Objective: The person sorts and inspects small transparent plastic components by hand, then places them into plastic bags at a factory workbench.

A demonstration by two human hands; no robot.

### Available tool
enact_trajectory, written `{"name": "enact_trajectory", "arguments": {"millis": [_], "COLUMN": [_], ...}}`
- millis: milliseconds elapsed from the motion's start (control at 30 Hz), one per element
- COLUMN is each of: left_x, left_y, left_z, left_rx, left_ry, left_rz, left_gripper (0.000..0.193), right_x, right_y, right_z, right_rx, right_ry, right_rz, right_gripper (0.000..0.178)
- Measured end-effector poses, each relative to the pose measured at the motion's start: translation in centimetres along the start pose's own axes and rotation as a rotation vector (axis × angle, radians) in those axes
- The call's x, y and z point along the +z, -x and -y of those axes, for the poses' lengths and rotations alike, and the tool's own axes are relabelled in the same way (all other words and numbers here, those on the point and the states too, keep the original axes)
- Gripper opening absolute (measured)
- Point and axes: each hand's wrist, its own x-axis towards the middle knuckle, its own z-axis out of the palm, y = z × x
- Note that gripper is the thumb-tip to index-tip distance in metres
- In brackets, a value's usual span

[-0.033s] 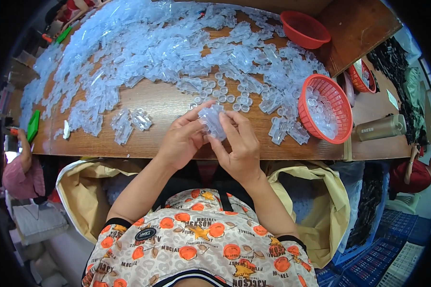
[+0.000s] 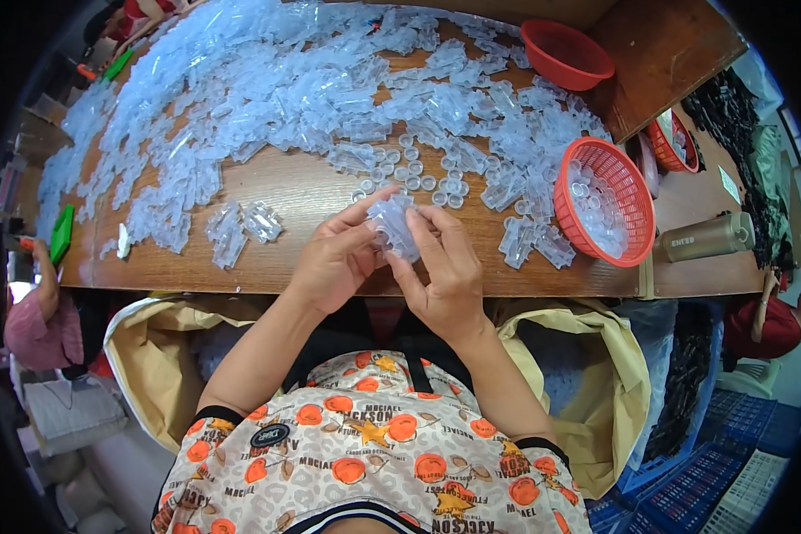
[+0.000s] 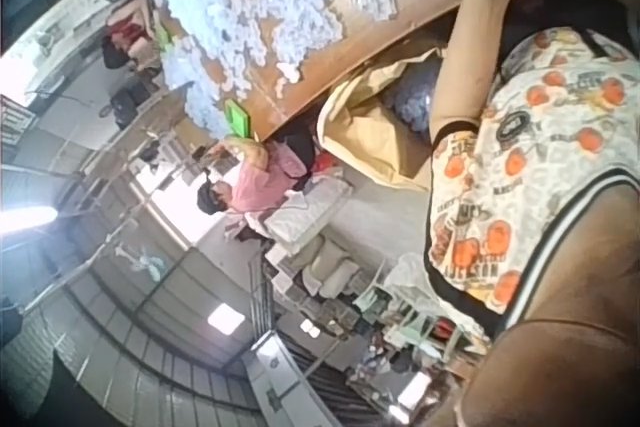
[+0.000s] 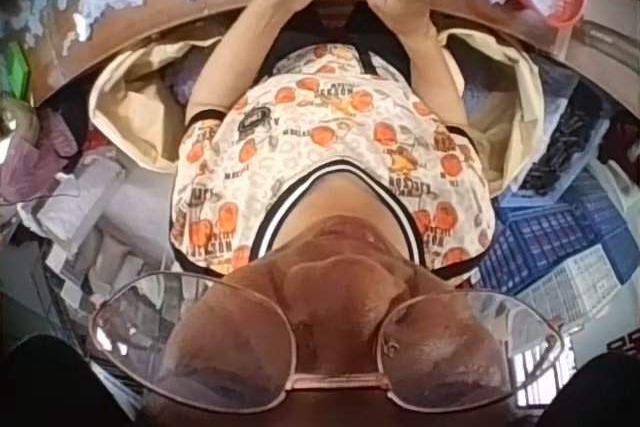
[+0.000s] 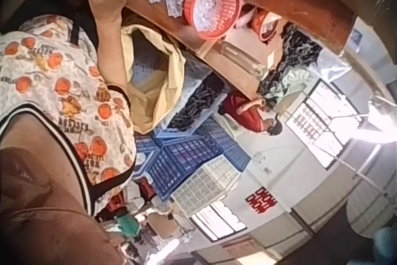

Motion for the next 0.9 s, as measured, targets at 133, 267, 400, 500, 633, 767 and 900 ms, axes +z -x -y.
{"name": "enact_trajectory", "arguments": {"millis": [133, 267, 400, 500, 633, 767, 900], "left_x": [-0.1, -0.8, 0.4, -0.3, -0.8, -0.6, -0.2], "left_y": [0.5, 0.4, 0.6, 0.5, 0.6, 0.7, 0.9], "left_z": [-0.7, -0.9, -1.1, -0.3, -0.4, -0.1, -0.1], "left_rx": [0.026, 0.013, 0.05, 0.114, 0.144, 0.209, 0.236], "left_ry": [-0.017, -0.032, -0.015, -0.004, -0.027, -0.075, -0.09], "left_rz": [0.035, 0.071, 0.031, 0.039, 0.078, 0.042, 0.041], "left_gripper": [0.051, 0.057, 0.06, 0.058, 0.058, 0.06, 0.06], "right_x": [-0.5, -0.8, -1.4, -0.9, -1.0, -0.9, -1.3], "right_y": [-0.8, -0.5, -0.5, -0.4, -0.1, -0.1, -0.1], "right_z": [1.0, 1.0, 0.7, 1.0, 0.9, 1.5, 1.4], "right_rx": [-0.04, 0.047, 0.159, 0.147, 0.151, 0.087, 0.043], "right_ry": [-0.038, -0.15, -0.209, -0.151, -0.286, -0.241, -0.224], "right_rz": [0.107, 0.089, -0.027, 0.017, -0.083, -0.056, 0.006], "right_gripper": [0.049, 0.049, 0.047, 0.042, 0.041, 0.041, 0.042]}}
